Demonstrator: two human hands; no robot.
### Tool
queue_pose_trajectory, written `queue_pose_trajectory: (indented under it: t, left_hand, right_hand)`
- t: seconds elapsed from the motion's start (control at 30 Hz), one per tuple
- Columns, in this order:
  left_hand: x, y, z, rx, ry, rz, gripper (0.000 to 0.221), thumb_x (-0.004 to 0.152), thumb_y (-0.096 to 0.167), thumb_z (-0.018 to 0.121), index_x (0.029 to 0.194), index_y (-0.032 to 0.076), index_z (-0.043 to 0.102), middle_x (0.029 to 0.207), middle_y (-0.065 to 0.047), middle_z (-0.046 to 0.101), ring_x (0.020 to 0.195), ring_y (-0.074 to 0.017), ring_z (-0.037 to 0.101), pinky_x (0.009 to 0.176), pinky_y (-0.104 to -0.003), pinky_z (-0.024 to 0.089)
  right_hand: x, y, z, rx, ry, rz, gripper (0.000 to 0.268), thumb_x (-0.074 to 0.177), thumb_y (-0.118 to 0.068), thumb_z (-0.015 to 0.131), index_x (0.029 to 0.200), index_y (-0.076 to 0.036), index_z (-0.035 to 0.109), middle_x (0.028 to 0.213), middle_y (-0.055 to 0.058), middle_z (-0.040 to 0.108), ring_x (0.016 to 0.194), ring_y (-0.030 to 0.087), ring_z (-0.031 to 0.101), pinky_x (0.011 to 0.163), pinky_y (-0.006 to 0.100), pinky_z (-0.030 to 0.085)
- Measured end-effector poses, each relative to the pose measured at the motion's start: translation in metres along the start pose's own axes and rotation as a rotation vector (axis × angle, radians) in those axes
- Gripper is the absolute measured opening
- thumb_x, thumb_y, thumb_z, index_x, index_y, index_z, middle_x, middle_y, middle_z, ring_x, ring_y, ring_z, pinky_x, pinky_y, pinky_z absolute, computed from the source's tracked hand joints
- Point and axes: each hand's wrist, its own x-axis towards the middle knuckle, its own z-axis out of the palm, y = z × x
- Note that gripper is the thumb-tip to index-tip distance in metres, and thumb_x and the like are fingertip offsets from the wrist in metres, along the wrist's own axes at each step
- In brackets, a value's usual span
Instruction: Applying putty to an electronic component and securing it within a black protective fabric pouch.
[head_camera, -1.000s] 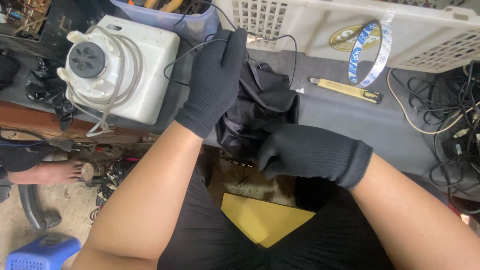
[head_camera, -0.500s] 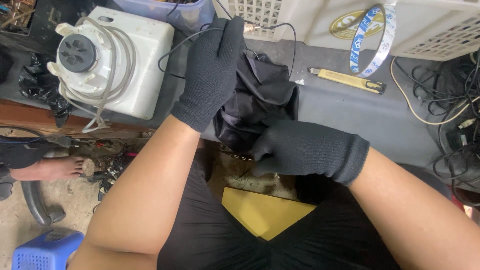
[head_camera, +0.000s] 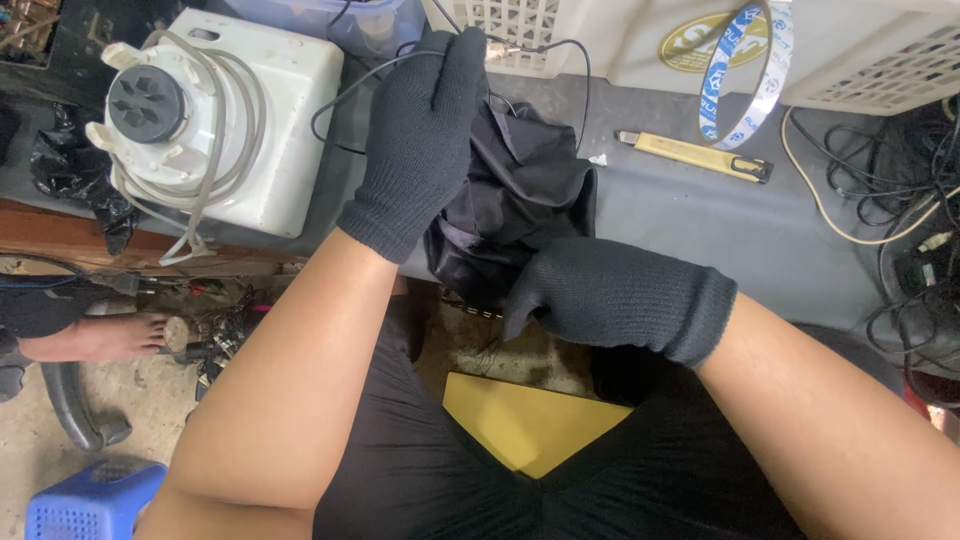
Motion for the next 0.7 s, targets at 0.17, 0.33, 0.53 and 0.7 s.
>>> queue_pose_trajectory:
  t: [0.17,0.33,0.53,0.7]
  left_hand:
    - [0.000,0.008,-0.002,-0.037,0.010,0.013,0.038,0.110,0.037,0.039,0.082,0.012,0.048,0.070,-0.002,0.048,0.066,-0.0177,0.049,0.070,-0.038,0.045]
    - [0.000,0.004,0.000,-0.043,0.004,0.010,0.037,0.109,0.038,0.040,0.084,0.013,0.051,0.072,-0.001,0.050,0.066,-0.0169,0.050,0.069,-0.037,0.046]
    - [0.000,0.006,-0.001,-0.065,0.010,0.029,0.039,0.109,0.038,0.039,0.085,0.012,0.053,0.074,-0.002,0.056,0.068,-0.0175,0.056,0.073,-0.037,0.049]
    - [0.001,0.006,0.000,-0.057,0.011,0.026,0.037,0.109,0.036,0.040,0.085,0.012,0.053,0.073,-0.002,0.055,0.069,-0.0166,0.054,0.071,-0.036,0.047]
  right_hand:
    - [-0.001,-0.013,-0.009,0.045,-0.084,0.032,0.014,0.083,-0.016,0.070,0.088,-0.024,0.081,0.085,-0.014,0.083,0.069,0.004,0.075,0.067,0.025,0.056]
    - [0.000,-0.012,-0.006,0.006,-0.046,0.002,0.014,0.087,-0.024,0.066,0.078,-0.018,0.074,0.073,-0.004,0.078,0.058,0.014,0.068,0.062,0.031,0.052]
    - [0.004,-0.004,-0.002,0.028,-0.012,-0.027,0.040,0.080,-0.009,0.062,0.115,-0.020,0.077,0.113,-0.004,0.081,0.095,0.016,0.076,0.083,0.032,0.056]
    - [0.003,0.005,0.006,0.062,0.008,-0.097,0.055,0.077,0.002,0.060,0.130,-0.014,0.069,0.119,0.004,0.078,0.095,0.019,0.076,0.079,0.032,0.057]
